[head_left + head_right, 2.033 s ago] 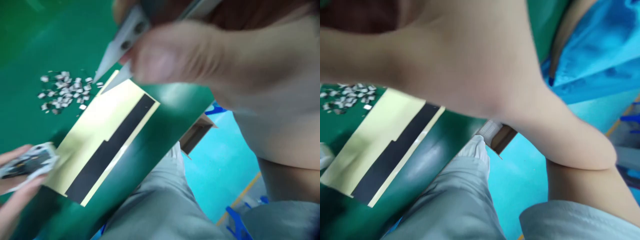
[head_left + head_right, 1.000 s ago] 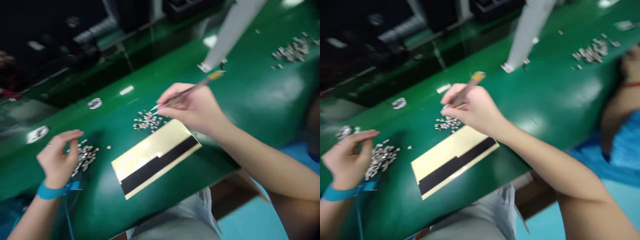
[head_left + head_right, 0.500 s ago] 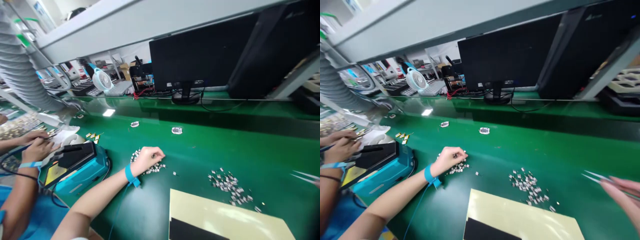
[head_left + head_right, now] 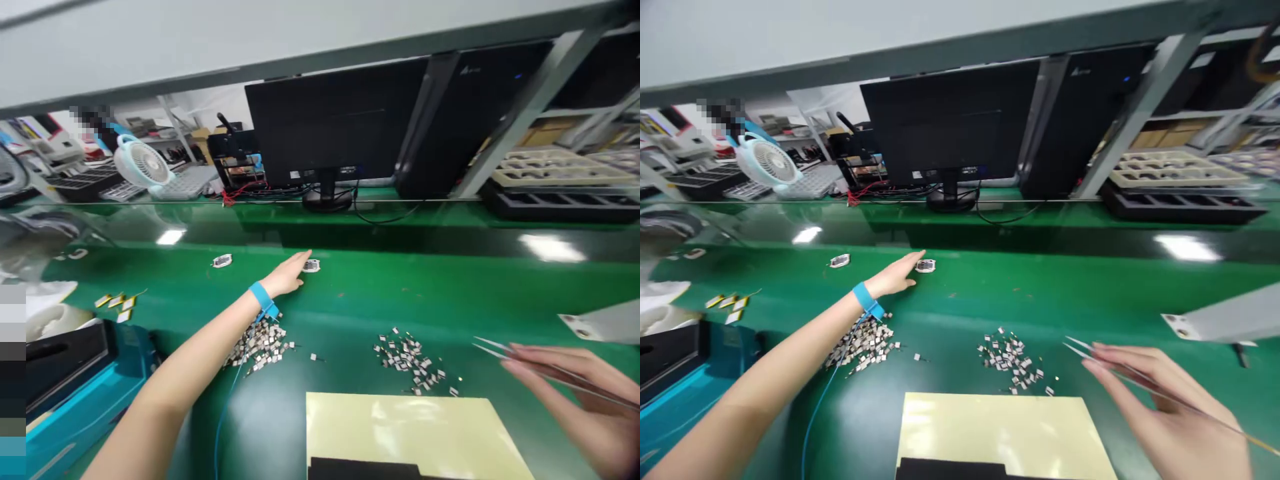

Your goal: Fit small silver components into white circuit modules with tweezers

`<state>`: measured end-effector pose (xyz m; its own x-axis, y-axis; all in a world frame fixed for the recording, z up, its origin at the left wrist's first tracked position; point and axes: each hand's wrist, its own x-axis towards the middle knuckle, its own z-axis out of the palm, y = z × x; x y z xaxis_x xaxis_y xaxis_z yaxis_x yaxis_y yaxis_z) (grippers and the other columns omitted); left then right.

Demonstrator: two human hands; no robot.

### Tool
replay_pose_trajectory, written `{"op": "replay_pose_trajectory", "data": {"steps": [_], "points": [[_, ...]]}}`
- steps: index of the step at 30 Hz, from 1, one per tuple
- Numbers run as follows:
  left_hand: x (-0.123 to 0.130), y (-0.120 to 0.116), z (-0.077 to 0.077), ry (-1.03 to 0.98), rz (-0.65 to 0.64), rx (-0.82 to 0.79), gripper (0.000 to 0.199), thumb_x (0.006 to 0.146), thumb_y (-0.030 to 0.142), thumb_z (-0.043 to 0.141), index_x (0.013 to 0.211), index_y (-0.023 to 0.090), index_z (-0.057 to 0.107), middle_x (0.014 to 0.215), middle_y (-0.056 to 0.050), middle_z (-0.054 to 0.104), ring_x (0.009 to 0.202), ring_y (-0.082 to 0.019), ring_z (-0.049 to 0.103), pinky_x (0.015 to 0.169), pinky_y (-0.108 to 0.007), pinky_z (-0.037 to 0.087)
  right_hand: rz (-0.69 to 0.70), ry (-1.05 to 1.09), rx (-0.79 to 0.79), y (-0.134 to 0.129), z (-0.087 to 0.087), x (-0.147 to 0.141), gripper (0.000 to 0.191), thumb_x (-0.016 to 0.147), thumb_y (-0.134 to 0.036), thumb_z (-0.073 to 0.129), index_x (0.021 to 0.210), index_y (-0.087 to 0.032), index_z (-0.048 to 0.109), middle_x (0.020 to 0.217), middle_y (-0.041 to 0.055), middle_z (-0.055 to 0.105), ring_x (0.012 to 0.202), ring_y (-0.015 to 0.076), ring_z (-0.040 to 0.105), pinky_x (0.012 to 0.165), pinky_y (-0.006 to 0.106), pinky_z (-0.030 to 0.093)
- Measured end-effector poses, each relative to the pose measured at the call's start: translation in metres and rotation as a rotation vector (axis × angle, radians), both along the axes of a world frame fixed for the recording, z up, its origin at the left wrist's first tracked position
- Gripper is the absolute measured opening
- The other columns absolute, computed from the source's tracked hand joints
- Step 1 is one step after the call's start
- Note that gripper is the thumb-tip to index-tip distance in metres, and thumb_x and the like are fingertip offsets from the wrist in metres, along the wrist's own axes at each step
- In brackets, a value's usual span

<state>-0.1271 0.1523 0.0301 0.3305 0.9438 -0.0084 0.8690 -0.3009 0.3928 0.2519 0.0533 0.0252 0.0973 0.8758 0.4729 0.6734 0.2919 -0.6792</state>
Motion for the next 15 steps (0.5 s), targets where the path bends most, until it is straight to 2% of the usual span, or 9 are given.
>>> {"op": "replay_pose_trajectory", "data": {"steps": [4, 7, 11, 13, 15], "points": [[-0.004, 0.011, -0.023, -0.003, 0.108, 0.066, 0.060, 0.067, 0.011, 0.058, 0.121, 0.010, 0.033, 0.122, -0.018, 0.046, 0.112, -0.027, 0.044, 0.092, -0.039, 0.038, 0.032, 0.048, 0.025, -0.018, 0.020, -0.021, 0.013, 0.059, -0.034, 0.067, 0.070, -0.038, 0.060, 0.076, 0.0059, 0.061, 0.070, 0.0288, 0.059, 0.055, 0.042, 0.047], [-0.005, 0.012, -0.026, -0.001, 0.151, 0.099, 0.046, 0.072, 0.012, 0.054, 0.115, 0.010, 0.039, 0.110, -0.014, 0.056, 0.102, -0.023, 0.053, 0.087, -0.036, 0.042, 0.069, 0.046, -0.026, -0.026, 0.030, -0.033, 0.011, 0.065, -0.028, 0.065, 0.069, -0.036, 0.059, 0.076, 0.0041, 0.060, 0.071, 0.0254, 0.059, 0.059, 0.039, 0.048], [0.002, 0.006, -0.010, 0.016, 0.138, 0.099, 0.046, 0.070, 0.007, 0.054, 0.114, 0.009, 0.040, 0.109, -0.014, 0.056, 0.102, -0.024, 0.052, 0.089, -0.039, 0.038, 0.199, 0.059, -0.072, -0.030, 0.029, -0.038, 0.011, 0.068, -0.020, 0.064, 0.073, -0.028, 0.059, 0.077, 0.0026, 0.059, 0.072, 0.0203, 0.058, 0.064, 0.035, 0.048], [0.008, -0.008, 0.005, 0.027, 0.101, 0.089, 0.043, 0.070, 0.007, 0.055, 0.111, 0.012, 0.044, 0.109, -0.012, 0.055, 0.103, -0.024, 0.050, 0.091, -0.040, 0.035, 0.244, 0.090, -0.091, -0.031, 0.025, -0.036, 0.010, 0.069, -0.022, 0.064, 0.076, -0.025, 0.058, 0.078, 0.0025, 0.058, 0.074, 0.0189, 0.057, 0.064, 0.033, 0.047], [0.017, -0.030, 0.020, 0.044, 0.004, 0.033, 0.035, 0.069, 0.013, 0.059, 0.104, 0.016, 0.051, 0.105, -0.007, 0.057, 0.096, -0.022, 0.054, 0.086, -0.035, 0.040, 0.307, 0.079, -0.149, -0.032, 0.023, -0.036, 0.009, 0.070, -0.024, 0.062, 0.077, -0.023, 0.056, 0.080, 0.0025, 0.057, 0.076, 0.0178, 0.057, 0.062, 0.030, 0.047]]}}
